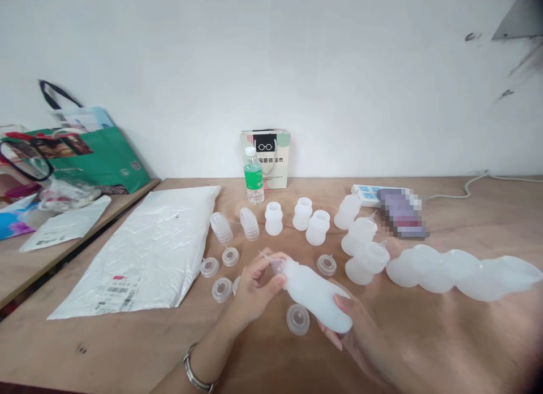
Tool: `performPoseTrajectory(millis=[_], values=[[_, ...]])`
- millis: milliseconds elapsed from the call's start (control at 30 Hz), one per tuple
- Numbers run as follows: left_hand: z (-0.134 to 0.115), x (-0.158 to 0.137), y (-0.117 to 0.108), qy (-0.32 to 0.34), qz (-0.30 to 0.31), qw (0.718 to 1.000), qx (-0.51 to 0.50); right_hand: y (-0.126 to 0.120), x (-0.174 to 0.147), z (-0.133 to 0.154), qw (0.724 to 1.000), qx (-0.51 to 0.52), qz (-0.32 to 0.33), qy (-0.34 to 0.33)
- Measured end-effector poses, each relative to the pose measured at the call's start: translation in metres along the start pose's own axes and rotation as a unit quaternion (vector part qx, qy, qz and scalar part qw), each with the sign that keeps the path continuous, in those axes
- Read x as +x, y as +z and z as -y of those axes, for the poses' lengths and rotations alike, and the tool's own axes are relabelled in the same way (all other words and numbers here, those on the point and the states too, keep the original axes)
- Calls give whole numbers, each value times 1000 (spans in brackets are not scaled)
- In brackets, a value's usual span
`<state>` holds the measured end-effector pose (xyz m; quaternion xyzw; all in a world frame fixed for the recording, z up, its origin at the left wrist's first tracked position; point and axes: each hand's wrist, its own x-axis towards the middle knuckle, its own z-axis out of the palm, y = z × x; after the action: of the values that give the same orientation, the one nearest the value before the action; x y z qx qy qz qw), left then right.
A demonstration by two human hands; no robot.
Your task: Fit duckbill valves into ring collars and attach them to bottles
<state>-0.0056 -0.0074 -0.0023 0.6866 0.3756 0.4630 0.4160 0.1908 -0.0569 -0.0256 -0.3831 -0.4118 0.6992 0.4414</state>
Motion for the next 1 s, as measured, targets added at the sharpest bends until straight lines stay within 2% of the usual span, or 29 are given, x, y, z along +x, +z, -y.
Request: performPoseTrajectory(millis=[67,133,233,333,400,467,567,667,767,867,1000], values=[[-1,0,-1,10,3,1000,10,1,0,4,1000,22,9,14],[-3,-1,-1,26,6,1000,12,0,-1,14,999,-19,45,12],[-7,-1,-1,52,40,998,0,-3,-5,34,979,-179,99,-1],[-10,-1,1,53,124,991,-4,-6,-16,43,942,-323,91,-3],[-10,-1,1,52,149,987,-17,-11,-27,36,929,-367,30,-32],[-11,-1,0,48,129,990,-30,-22,-38,22,919,-377,-77,-84],[-13,0,-1,22,102,994,7,-47,-52,-1,886,-378,-227,-140],[-18,0,2,-19,166,981,97,-68,-60,-11,844,-407,-313,-155],[-21,0,6,-30,254,952,167,-76,-61,-9,834,-404,-342,-159],[-16,-1,11,-7,305,930,207,-77,-59,-8,847,-378,-346,-141],[-6,-4,12,1,342,908,243,-84,-52,-12,875,-349,-325,-86]])
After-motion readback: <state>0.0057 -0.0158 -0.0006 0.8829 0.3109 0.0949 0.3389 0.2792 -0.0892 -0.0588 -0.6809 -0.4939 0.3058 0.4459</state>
